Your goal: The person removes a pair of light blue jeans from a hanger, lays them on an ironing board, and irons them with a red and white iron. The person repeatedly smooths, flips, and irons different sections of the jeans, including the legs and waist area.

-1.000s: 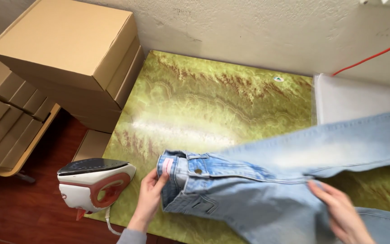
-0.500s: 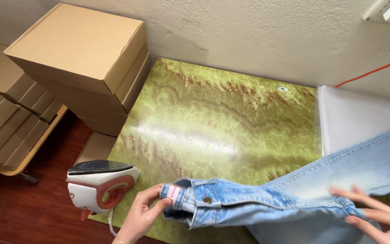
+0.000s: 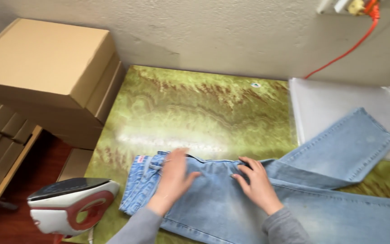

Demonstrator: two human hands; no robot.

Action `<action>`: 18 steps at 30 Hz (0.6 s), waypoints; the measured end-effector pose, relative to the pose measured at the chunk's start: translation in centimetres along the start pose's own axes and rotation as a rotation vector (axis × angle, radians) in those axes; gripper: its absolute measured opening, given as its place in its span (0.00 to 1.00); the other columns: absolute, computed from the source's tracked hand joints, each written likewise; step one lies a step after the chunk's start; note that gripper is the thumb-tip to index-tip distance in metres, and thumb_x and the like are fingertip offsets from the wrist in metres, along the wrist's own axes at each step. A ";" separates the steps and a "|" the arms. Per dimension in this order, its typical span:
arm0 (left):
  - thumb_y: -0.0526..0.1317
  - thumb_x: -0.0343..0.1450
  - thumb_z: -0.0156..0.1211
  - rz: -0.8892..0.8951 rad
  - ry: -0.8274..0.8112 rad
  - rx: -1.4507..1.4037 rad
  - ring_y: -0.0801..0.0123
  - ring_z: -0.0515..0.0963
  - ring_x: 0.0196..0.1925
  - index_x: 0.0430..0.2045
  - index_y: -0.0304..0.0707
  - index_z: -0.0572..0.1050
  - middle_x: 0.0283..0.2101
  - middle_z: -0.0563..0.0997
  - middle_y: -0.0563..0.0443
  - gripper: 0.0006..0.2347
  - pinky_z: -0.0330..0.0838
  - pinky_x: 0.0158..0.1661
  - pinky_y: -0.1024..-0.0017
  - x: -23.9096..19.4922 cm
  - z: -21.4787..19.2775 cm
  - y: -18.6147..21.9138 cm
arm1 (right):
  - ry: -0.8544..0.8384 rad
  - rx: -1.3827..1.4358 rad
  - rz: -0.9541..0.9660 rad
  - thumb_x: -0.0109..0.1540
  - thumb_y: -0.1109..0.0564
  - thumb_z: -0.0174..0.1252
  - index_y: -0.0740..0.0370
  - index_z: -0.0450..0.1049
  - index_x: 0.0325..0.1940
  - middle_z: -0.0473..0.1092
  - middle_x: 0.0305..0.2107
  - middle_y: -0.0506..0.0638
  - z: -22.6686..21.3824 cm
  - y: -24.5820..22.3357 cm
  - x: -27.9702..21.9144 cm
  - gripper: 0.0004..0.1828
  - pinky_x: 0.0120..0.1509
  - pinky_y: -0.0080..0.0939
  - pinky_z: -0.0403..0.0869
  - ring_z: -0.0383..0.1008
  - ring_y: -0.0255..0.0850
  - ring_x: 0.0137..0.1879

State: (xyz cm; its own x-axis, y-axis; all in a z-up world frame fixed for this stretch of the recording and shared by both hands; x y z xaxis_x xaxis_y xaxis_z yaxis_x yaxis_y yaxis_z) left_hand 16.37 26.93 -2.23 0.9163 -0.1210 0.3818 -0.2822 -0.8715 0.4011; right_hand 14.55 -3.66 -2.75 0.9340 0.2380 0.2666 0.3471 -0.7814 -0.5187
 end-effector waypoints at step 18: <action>0.35 0.67 0.63 0.109 -0.172 -0.462 0.56 0.84 0.52 0.47 0.42 0.81 0.48 0.88 0.50 0.13 0.72 0.56 0.63 -0.4 6.0 13.3 | -0.177 -0.350 0.708 0.53 0.64 0.66 0.20 0.57 0.81 0.53 0.78 0.61 -21.8 43.2 -19.7 0.58 0.82 0.61 0.58 0.55 0.64 0.81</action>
State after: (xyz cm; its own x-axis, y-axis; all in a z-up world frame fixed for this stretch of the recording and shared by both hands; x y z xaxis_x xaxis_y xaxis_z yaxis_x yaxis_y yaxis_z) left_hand 13.93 12.57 -2.05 0.8972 -0.3096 0.3149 -0.4393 -0.5532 0.7078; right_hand 9.25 -54.65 -12.74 0.9322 -0.3158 -0.1771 -0.3506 -0.9093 -0.2240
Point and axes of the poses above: each hand's wrist, its own x-axis towards the middle knuckle, its own z-axis out of the palm, y = z × x, the point moved 5 cm from there along x, towards the middle knuckle
